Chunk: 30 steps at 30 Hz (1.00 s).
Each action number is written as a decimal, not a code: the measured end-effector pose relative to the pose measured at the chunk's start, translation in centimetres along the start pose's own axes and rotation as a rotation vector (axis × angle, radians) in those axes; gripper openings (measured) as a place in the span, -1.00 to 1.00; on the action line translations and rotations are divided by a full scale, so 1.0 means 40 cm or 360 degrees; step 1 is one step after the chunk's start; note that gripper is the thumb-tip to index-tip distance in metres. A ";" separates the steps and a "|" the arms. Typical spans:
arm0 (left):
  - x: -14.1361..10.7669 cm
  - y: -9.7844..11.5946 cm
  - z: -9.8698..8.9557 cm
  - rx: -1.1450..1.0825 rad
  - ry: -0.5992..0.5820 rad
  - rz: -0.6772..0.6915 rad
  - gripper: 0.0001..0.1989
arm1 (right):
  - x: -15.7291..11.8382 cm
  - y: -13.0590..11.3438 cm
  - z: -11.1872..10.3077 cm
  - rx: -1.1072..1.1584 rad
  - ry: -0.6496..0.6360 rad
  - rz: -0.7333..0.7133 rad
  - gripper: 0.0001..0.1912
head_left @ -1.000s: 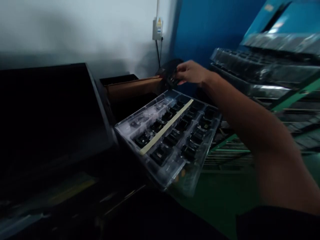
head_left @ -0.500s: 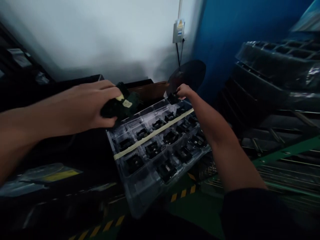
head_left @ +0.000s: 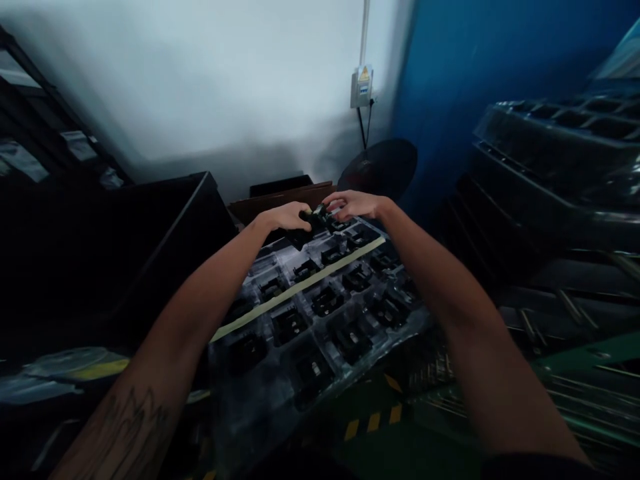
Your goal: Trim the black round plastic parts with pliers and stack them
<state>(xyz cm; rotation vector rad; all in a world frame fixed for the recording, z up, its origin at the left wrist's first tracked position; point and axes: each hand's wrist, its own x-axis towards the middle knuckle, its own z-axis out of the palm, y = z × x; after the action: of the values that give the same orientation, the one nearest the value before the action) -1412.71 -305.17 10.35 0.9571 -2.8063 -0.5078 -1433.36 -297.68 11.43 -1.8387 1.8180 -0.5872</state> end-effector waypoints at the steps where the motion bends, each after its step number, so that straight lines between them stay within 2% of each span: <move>1: 0.010 0.000 0.008 -0.0015 -0.0011 0.0022 -0.59 | -0.011 -0.005 0.004 0.0112 -0.0095 -0.0080 -0.40; 3: 0.022 -0.003 0.020 -0.0037 -0.0013 0.0064 -0.59 | -0.021 -0.014 0.016 0.0245 -0.0167 -0.0161 -0.48; 6: 0.025 -0.027 0.025 -0.0106 -0.0003 0.0099 -0.51 | -0.010 -0.018 0.039 0.0173 -0.0003 -0.0146 -0.63; 9: 0.005 -0.070 0.022 -0.0265 0.0121 0.0098 -0.41 | 0.015 -0.014 0.056 0.0033 0.0138 -0.0105 -0.66; 13: -0.046 -0.109 0.041 -0.0163 0.0360 0.0063 -0.60 | 0.042 -0.017 0.080 -0.0199 0.0136 0.0011 -0.69; 16: -0.076 -0.107 0.082 -0.0063 0.0402 0.0007 -0.74 | 0.059 -0.027 0.104 -0.0313 0.0104 0.0017 -0.75; 21: -0.093 -0.093 0.142 -0.0025 0.0518 -0.0110 -0.78 | 0.084 -0.020 0.130 -0.0565 0.0137 -0.0009 -0.74; 26: -0.104 -0.100 0.164 0.0023 0.0649 -0.0271 -0.77 | 0.085 0.003 0.139 -0.0757 0.0126 -0.0025 -0.73; 30: -0.114 -0.102 0.177 0.0078 0.0732 -0.0400 -0.72 | 0.065 -0.004 0.115 -0.0796 0.0120 -0.0052 -0.72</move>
<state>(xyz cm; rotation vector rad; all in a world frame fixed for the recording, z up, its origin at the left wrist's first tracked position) -1408.43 -303.47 2.23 1.2595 -2.3126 -0.2078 -1430.36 -300.11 7.83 -2.1878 2.1302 -0.2217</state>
